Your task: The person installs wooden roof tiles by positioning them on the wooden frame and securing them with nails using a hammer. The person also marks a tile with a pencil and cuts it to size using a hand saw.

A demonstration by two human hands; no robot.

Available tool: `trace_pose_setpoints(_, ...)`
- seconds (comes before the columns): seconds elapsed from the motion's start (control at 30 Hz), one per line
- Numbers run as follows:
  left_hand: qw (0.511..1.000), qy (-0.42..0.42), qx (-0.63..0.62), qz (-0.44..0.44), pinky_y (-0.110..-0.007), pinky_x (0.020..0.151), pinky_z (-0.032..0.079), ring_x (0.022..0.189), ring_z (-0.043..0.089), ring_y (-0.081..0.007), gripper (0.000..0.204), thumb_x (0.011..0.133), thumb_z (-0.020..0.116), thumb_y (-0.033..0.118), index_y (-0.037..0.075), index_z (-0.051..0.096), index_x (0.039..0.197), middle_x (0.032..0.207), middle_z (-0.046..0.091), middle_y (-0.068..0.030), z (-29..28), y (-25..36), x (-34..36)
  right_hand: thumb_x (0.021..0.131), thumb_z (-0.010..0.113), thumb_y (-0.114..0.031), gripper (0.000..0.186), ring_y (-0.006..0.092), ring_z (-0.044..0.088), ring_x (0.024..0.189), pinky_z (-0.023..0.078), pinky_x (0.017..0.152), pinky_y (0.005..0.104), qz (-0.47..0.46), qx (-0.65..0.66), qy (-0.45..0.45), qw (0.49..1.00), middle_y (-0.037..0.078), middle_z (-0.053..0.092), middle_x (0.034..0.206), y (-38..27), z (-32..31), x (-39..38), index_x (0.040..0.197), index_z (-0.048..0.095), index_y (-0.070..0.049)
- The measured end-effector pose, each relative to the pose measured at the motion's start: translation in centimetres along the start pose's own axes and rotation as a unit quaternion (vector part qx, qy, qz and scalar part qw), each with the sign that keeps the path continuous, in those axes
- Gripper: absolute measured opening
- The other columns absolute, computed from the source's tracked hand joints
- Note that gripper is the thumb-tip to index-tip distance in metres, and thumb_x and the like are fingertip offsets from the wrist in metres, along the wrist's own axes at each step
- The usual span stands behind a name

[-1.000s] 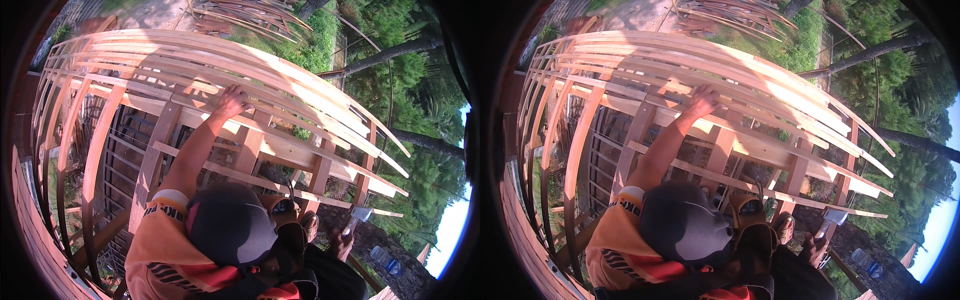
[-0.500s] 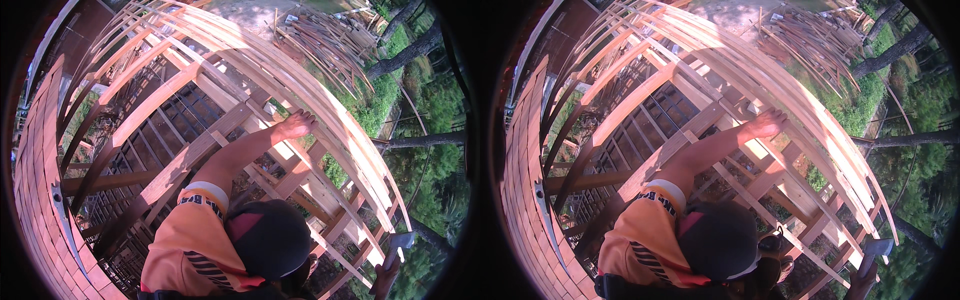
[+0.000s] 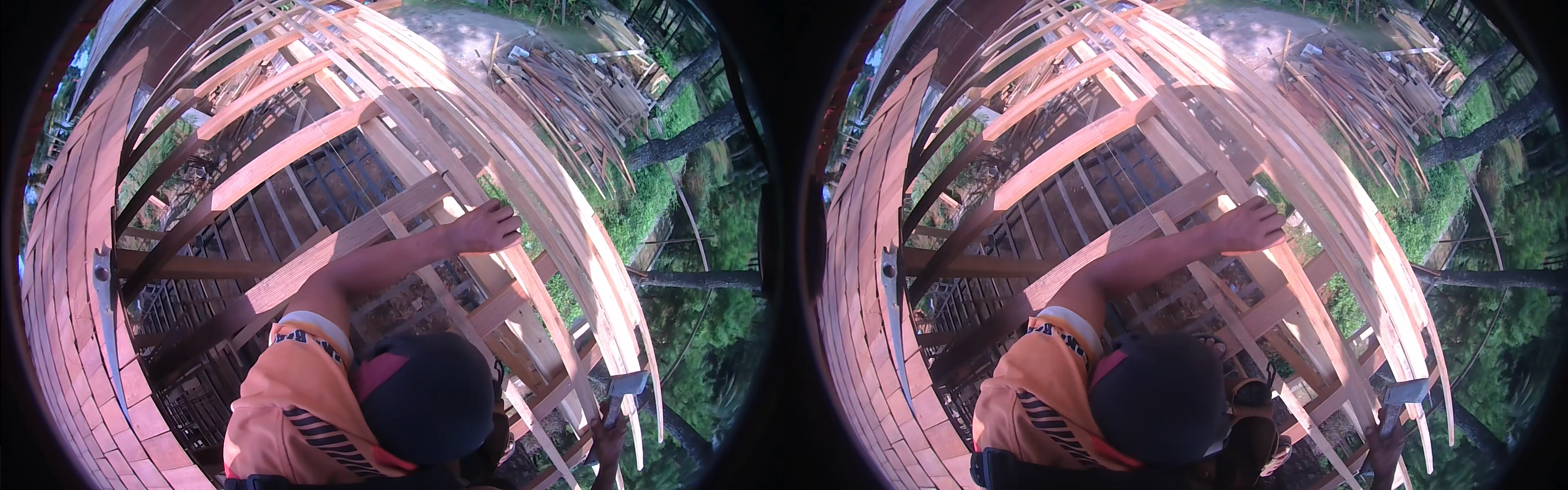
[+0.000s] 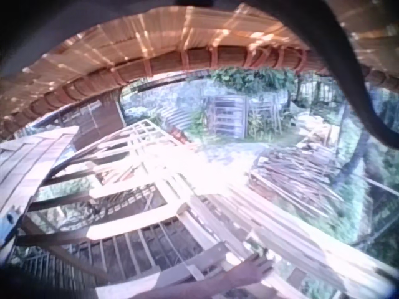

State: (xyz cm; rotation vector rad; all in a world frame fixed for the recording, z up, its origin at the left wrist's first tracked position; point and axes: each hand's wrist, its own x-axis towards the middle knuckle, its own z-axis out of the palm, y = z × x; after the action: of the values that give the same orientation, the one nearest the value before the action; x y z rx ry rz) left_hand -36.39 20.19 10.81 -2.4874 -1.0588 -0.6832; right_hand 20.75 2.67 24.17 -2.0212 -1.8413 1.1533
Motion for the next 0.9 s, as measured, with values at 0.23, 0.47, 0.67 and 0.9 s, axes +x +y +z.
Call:
trace_pose_setpoints(0.23, 0.999, -0.023, -0.007, -0.037, -0.038, 0.086, 0.047, 0.098, 0.057, -0.0203, 0.019, 0.079, 0.067, 0.023, 0.013, 0.059, 0.093, 0.095, 0.056, -0.0035, -3.0, 0.8, -3.2, 0.08, 0.079, -0.02, 0.044, 0.014, 0.053, 0.075, 0.046, 0.066, 0.0322, 0.039, 0.074, -0.07, 0.994, 0.003, 0.057, 0.083, 1.2, 3.7, -2.4, 0.111, 0.055, 0.0)
trace_pose_setpoints(0.47, 0.996, -0.051, -0.011, -0.07, -0.04, 0.091, 0.047, 0.092, 0.057, -0.0194, 0.024, 0.078, 0.065, 0.019, 0.014, 0.058, 0.1, 0.09, 0.052, -0.0023, -5.8, -0.6, -4.6, 0.081, 0.08, -0.021, 0.053, 0.0144, 0.053, 0.087, 0.046, 0.074, 0.0314, -0.05, -0.056, -0.132, 0.988, 0.004, 0.056, 0.092, 6.8, 6.7, -1.1, 0.122, 0.053, 0.0)
trace_pose_setpoints(0.67, 0.972, -0.132, 0.037, -0.191, -0.045, 0.11, 0.043, 0.112, 0.059, -0.0263, 0.027, 0.077, 0.063, 0.008, 0.011, 0.065, 0.104, 0.104, 0.059, -0.0053, -8.4, -13.6, -9.5, 0.086, 0.071, -0.02, 0.055, 0.0128, 0.057, 0.079, 0.048, 0.066, 0.0291, -0.054, 0.135, -0.127, 0.981, 0.005, 0.06, 0.094, -12.3, 16.1, 9.5, 0.131, 0.05, 0.003)
trace_pose_setpoints(0.9, 0.849, -0.192, 0.231, -0.434, -0.053, 0.118, 0.031, 0.143, 0.041, -0.0347, 0.063, 0.088, 0.063, 0.005, 0.02, 0.048, 0.147, 0.154, 0.041, -0.0178, -15.3, -24.6, -18.5, 0.084, 0.073, -0.02, 0.048, 0.0185, 0.066, 0.08, 0.053, 0.077, 0.0345, -0.163, 0.211, -0.191, 0.945, 0.008, 0.069, 0.093, -29.6, 31.7, 19.5, 0.122, 0.055, 0.004)
